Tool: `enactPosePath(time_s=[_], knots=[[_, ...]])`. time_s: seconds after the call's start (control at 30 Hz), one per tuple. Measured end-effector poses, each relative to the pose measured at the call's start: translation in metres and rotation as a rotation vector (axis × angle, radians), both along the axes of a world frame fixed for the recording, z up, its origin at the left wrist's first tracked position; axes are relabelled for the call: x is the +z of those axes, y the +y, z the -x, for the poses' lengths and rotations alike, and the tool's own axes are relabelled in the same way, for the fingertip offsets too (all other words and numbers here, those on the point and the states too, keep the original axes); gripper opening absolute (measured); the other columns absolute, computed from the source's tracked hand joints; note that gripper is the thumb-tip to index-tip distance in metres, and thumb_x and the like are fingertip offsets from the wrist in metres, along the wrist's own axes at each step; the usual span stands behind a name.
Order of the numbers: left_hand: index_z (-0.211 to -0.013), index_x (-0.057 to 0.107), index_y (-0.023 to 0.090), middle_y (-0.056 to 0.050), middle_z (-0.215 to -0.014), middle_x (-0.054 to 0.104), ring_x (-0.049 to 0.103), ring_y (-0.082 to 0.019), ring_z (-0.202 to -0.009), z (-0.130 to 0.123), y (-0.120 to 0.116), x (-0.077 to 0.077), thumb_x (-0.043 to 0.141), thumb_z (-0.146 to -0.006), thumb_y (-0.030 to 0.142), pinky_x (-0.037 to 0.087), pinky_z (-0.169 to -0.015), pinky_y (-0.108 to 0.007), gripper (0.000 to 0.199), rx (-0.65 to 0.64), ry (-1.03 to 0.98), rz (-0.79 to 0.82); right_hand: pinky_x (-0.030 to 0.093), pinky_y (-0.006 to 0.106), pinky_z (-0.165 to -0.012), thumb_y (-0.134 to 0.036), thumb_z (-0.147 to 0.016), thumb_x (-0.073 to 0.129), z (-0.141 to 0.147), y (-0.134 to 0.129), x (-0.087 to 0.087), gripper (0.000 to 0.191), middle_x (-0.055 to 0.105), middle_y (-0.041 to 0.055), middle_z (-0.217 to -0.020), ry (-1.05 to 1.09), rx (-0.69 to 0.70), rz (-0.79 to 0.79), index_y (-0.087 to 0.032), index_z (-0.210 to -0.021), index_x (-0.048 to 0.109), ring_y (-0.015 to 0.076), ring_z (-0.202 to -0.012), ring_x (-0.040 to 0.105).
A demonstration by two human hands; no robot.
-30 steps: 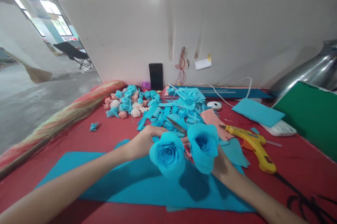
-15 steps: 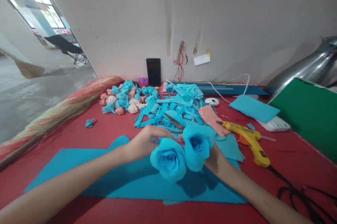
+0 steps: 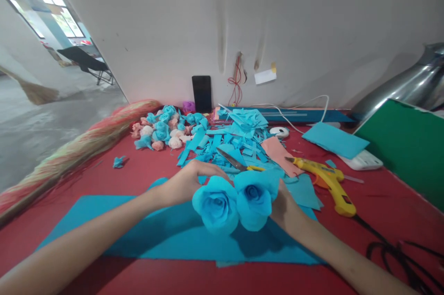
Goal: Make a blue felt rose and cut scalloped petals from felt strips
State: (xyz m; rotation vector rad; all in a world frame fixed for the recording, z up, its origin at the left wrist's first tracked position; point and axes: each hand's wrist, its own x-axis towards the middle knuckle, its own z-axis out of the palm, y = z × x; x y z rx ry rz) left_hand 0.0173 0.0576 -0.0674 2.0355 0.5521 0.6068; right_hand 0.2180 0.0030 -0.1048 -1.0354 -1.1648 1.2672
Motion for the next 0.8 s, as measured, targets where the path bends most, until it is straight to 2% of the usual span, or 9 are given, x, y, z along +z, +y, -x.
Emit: enactPosePath(time_s=[0.23, 0.37, 0.57, 0.8], knots=[[-0.083, 0.069, 0.014, -0.007, -0.092, 0.069, 0.063, -0.019, -0.083, 0.000, 0.004, -0.001, 0.060, -0.078, 0.025, 0.050, -0.074, -0.026, 0.015, 0.000, 0.071, 0.002, 0.048, 0.032, -0.061, -0.062, -0.067, 0.054, -0.003, 0.013, -0.024, 0.041, 0.051, 0.0014, -0.057, 0.066, 0.111, 0.045, -0.023, -0.055, 0.050, 0.0174, -0.059, 0.051], [-0.082, 0.069, 0.014, -0.007, -0.092, 0.069, 0.063, -0.019, -0.083, -0.001, 0.005, -0.002, 0.060, -0.077, 0.025, 0.050, -0.074, -0.027, 0.014, 0.002, 0.078, 0.015, 0.047, 0.032, -0.062, -0.057, -0.070, 0.054, -0.007, 0.016, -0.031, 0.037, 0.051, 0.0016, -0.057, 0.051, 0.138, 0.036, -0.023, -0.057, 0.052, 0.0177, -0.060, 0.050], [-0.085, 0.069, 0.015, -0.007, -0.093, 0.069, 0.063, -0.019, -0.084, -0.001, 0.005, -0.003, 0.060, -0.078, 0.025, 0.049, -0.075, -0.027, 0.016, 0.017, 0.090, 0.031, 0.047, 0.032, -0.056, -0.055, -0.074, 0.046, -0.006, 0.016, -0.026, 0.039, 0.048, 0.0018, -0.055, -0.017, 0.143, 0.009, -0.022, -0.054, 0.045, 0.0165, -0.054, 0.048], [-0.081, 0.071, 0.017, -0.005, -0.090, 0.070, 0.063, -0.020, -0.083, 0.000, 0.004, -0.001, 0.062, -0.077, 0.024, 0.050, -0.075, -0.028, 0.012, -0.024, 0.005, 0.094, 0.046, 0.031, -0.053, -0.054, -0.077, 0.040, 0.000, 0.007, -0.008, 0.039, 0.050, 0.0021, -0.055, -0.222, 0.038, -0.121, -0.022, -0.056, 0.045, 0.0167, -0.055, 0.049]])
